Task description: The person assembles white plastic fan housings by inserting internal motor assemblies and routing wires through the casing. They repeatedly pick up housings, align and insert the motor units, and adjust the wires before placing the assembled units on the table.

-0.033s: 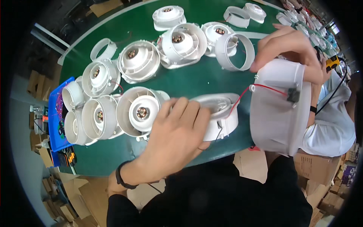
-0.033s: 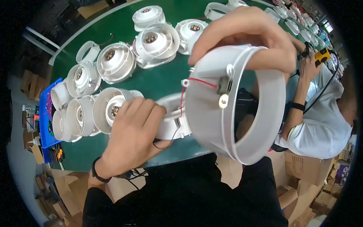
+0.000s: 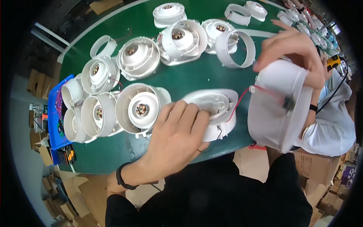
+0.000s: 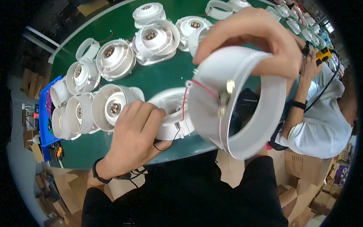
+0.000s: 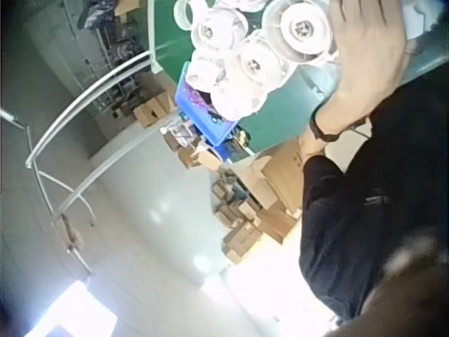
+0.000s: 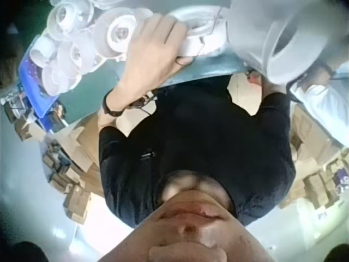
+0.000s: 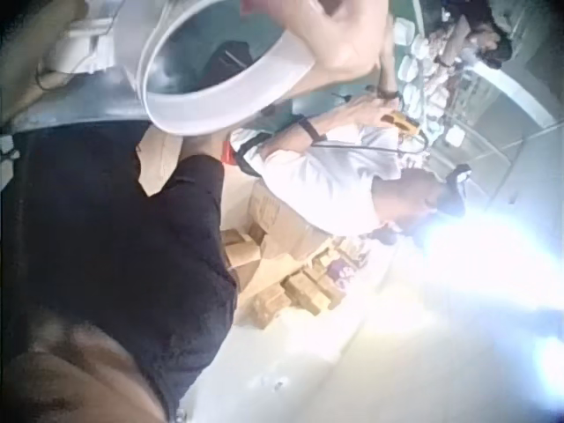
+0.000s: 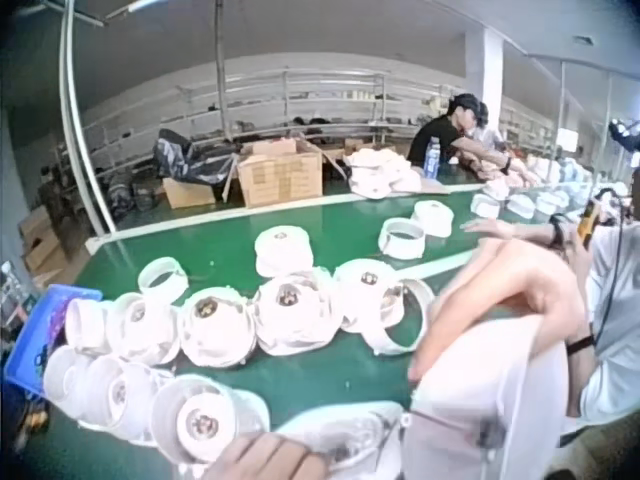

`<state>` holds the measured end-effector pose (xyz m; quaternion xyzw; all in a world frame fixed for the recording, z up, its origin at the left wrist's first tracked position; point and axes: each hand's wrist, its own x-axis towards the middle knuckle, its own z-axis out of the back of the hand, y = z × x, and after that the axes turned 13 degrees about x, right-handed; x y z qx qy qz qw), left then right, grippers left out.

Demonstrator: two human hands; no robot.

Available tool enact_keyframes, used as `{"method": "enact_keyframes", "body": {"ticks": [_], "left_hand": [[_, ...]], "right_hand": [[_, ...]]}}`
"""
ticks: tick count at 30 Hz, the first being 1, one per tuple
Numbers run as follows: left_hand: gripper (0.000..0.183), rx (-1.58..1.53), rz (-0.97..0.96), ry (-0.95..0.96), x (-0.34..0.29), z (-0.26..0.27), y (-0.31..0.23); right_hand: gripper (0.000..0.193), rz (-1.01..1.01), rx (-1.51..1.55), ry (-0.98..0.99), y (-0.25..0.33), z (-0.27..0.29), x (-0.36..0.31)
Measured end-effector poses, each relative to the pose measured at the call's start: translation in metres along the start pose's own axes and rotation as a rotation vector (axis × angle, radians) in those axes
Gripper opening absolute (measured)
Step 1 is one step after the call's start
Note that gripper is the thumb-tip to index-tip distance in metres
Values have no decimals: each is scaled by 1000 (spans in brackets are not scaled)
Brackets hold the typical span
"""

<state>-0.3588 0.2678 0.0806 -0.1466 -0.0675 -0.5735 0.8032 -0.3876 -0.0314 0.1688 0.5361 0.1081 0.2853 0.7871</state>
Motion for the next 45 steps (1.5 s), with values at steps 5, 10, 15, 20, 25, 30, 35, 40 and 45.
{"method": "enact_keyframes", "body": {"ticks": [5, 10, 15, 20, 25, 30, 35, 40, 45], "left_hand": [[52, 117, -29, -140, -44, -49, -4], [53, -42, -11, -134, -52, -55, 3], [71, -198, -25, -1, -52, -43, 8], [79, -249, -26, 54, -41, -27, 7], [73, 9, -86, 250, -29, -22, 0], [67, -58, -46, 204, -30, -20, -1], [67, -104, -48, 163, -38, -24, 4], [68, -55, -70, 152, -39, -26, 0], [75, -119, -11, 91, -40, -30, 0]], "right_hand": [[46, -49, -136, 141, -3, -31, -34], [50, -189, 33, 35, -37, -68, -97], [52, -406, 81, -180, -49, -110, -130], [52, -446, 105, -277, -59, -135, -147], [51, -448, 79, -279, -57, -141, -144], [51, -477, 94, -302, -51, -143, -145], [51, -462, 90, -315, -55, -145, -149], [52, -453, 92, -299, -55, -146, -147], [52, -427, 76, -296, -56, -145, -148]]}}
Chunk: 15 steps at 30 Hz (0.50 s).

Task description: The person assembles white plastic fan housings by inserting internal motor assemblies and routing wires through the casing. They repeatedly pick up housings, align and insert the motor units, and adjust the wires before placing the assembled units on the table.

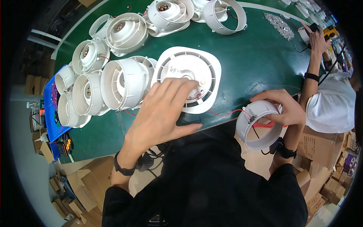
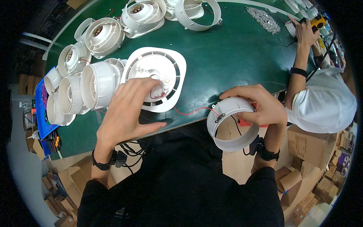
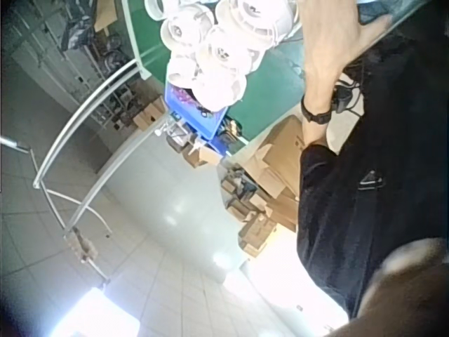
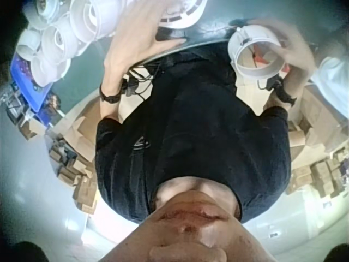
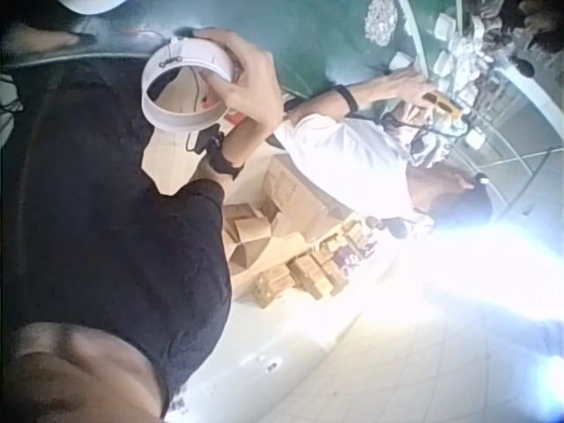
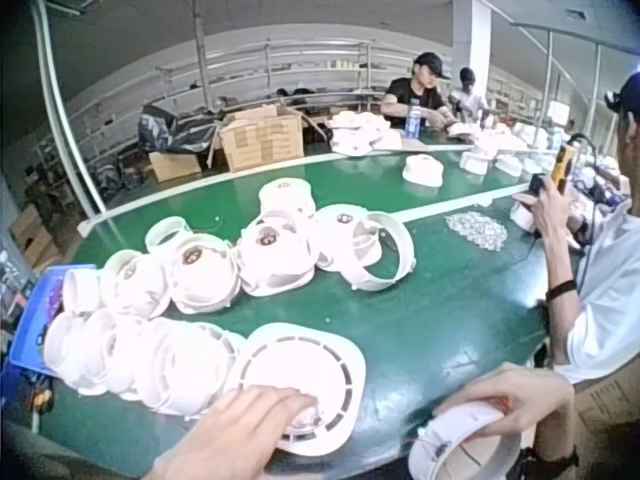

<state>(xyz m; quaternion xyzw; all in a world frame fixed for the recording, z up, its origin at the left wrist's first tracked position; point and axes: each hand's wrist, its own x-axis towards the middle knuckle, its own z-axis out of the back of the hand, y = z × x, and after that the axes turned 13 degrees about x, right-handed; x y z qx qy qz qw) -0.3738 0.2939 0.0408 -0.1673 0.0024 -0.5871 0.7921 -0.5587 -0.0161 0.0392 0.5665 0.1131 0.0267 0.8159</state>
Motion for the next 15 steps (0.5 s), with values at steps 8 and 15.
{"method": "enact_keyframes", "body": {"ticks": [8, 15], "left_hand": [[73, 73, -26, 51, 0, 0, -1], [59, 53, -39, 30, -1, -1, 0]], "right_hand": [[53, -9, 31, -6, -2, -4, 2], [53, -4, 18, -7, -4, -4, 1]]}}
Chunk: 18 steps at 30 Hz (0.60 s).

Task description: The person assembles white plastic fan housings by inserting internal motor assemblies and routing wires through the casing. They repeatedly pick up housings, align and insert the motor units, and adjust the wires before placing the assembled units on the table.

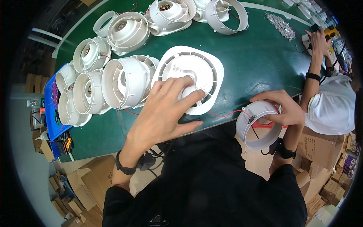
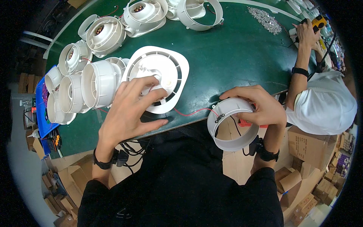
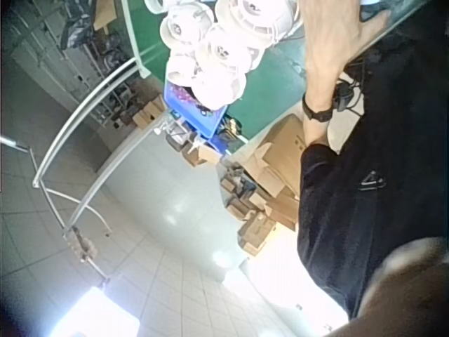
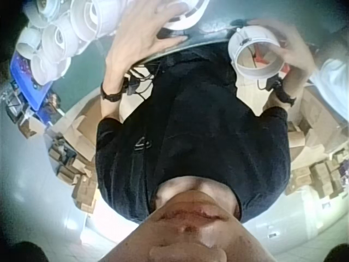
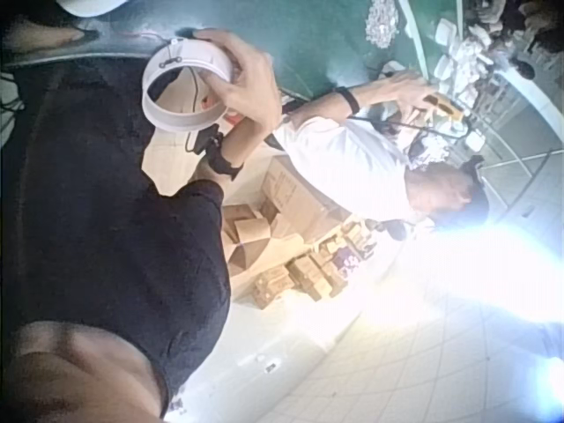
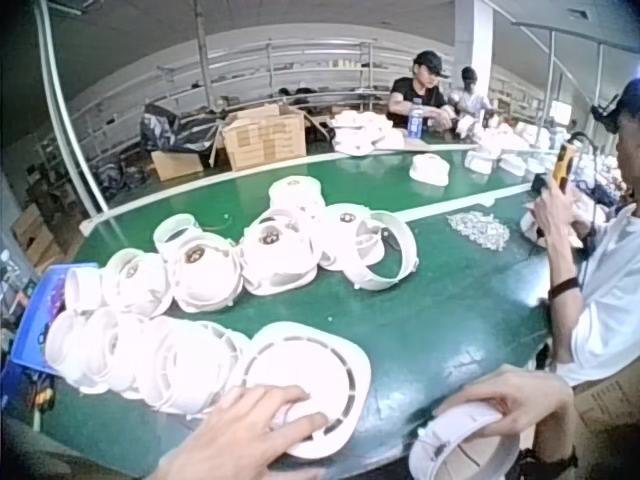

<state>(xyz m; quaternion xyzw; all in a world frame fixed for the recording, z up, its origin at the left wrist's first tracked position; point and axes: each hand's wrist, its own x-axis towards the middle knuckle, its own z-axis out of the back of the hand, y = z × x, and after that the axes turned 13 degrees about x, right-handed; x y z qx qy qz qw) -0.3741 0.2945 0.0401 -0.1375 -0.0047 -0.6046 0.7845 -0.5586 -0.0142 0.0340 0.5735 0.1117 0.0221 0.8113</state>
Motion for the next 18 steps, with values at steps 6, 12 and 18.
{"method": "enact_keyframes", "body": {"ticks": [6, 12, 18], "left_hand": [[59, -91, 71, -31, -6, -5, 6], [59, -95, 24, -45, -9, -3, 11], [51, -59, 73, -50, -4, -8, 3]], "right_hand": [[53, 3, -10, -20, 0, 0, -1], [35, 165, 273, 197, -1, 19, -15], [28, 0, 210, 367, -3, 6, -9]]}}
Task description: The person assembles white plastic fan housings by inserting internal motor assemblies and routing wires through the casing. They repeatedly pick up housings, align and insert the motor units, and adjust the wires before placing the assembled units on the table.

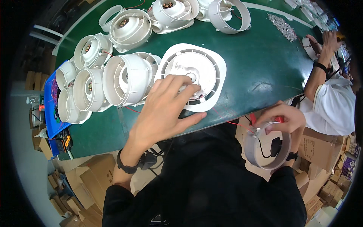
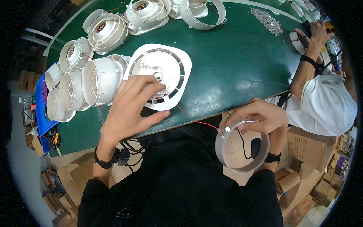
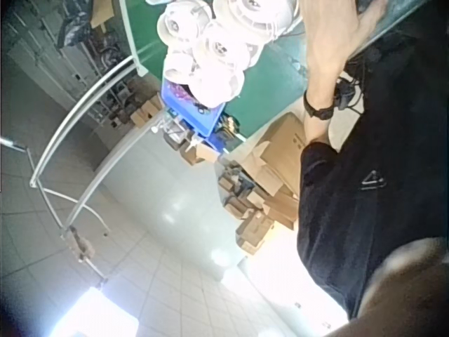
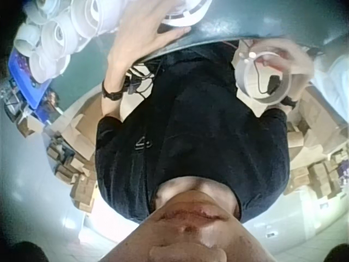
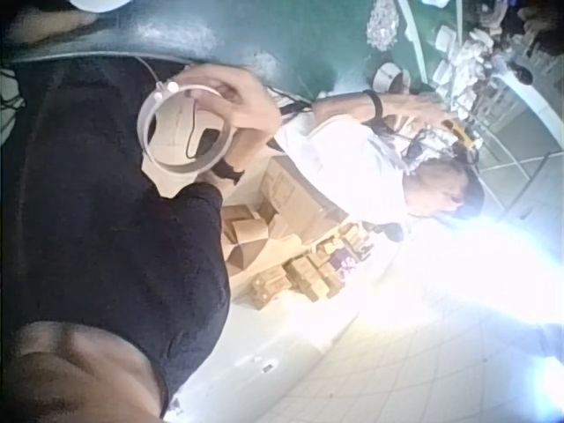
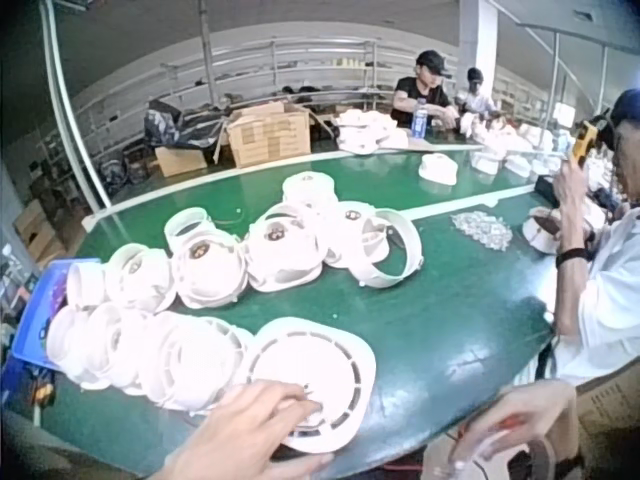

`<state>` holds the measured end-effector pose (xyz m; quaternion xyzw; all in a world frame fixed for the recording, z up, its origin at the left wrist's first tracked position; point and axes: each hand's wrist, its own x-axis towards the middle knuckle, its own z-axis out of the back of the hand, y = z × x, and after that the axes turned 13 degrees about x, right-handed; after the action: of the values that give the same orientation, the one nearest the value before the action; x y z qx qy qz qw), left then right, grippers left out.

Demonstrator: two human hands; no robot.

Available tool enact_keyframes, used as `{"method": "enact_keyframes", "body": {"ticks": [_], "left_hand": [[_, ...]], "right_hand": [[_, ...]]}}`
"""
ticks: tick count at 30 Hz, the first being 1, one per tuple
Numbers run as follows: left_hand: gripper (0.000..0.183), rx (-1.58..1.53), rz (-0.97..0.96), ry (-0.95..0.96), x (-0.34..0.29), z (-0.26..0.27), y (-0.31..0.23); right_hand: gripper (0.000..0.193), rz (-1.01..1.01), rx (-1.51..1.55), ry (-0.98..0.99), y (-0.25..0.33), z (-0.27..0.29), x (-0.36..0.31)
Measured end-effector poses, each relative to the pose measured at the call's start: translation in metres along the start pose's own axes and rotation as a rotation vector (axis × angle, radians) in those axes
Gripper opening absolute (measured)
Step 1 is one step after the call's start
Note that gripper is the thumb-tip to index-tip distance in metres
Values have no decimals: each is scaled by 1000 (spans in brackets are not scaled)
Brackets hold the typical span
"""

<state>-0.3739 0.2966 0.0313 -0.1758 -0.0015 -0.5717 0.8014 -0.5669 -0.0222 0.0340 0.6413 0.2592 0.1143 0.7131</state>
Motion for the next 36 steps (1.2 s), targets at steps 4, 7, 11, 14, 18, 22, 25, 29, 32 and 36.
{"method": "enact_keyframes", "body": {"ticks": [4, 7, 11, 14, 18, 22, 25, 29, 32, 36], "left_hand": [[46, 4, 17, -24, 0, -1, -2], [43, 0, 31, -20, 1, -2, -4], [41, -28, 47, -12, 1, 2, -5], [36, -69, 68, 16, 5, 5, -5], [24, -163, 97, 29, 7, 6, 0], [14, -190, 64, 91, 17, 10, 6], [12, -176, 104, 114, 22, 10, 10], [12, -159, -5, 142, 30, 12, 16], [11, -230, -51, 137, 34, 10, 20], [11, -248, -40, 66, 34, 1, 14]], "right_hand": [[30, -92, -108, -148, -13, -11, 6], [32, -34, -83, -251, -8, -15, 10], [35, 176, -123, -507, -12, -13, 23], [32, 90, -70, -714, -17, 0, 37], [29, 160, -147, -673, -41, 21, 55], [31, 174, -239, -671, -35, 22, 63], [34, 352, -346, -748, -23, 17, 70], [30, 382, -729, -952, 15, -13, 73], [21, 385, -552, -778, 22, -43, 85], [16, 451, -605, -777, 7, -60, 113]]}}
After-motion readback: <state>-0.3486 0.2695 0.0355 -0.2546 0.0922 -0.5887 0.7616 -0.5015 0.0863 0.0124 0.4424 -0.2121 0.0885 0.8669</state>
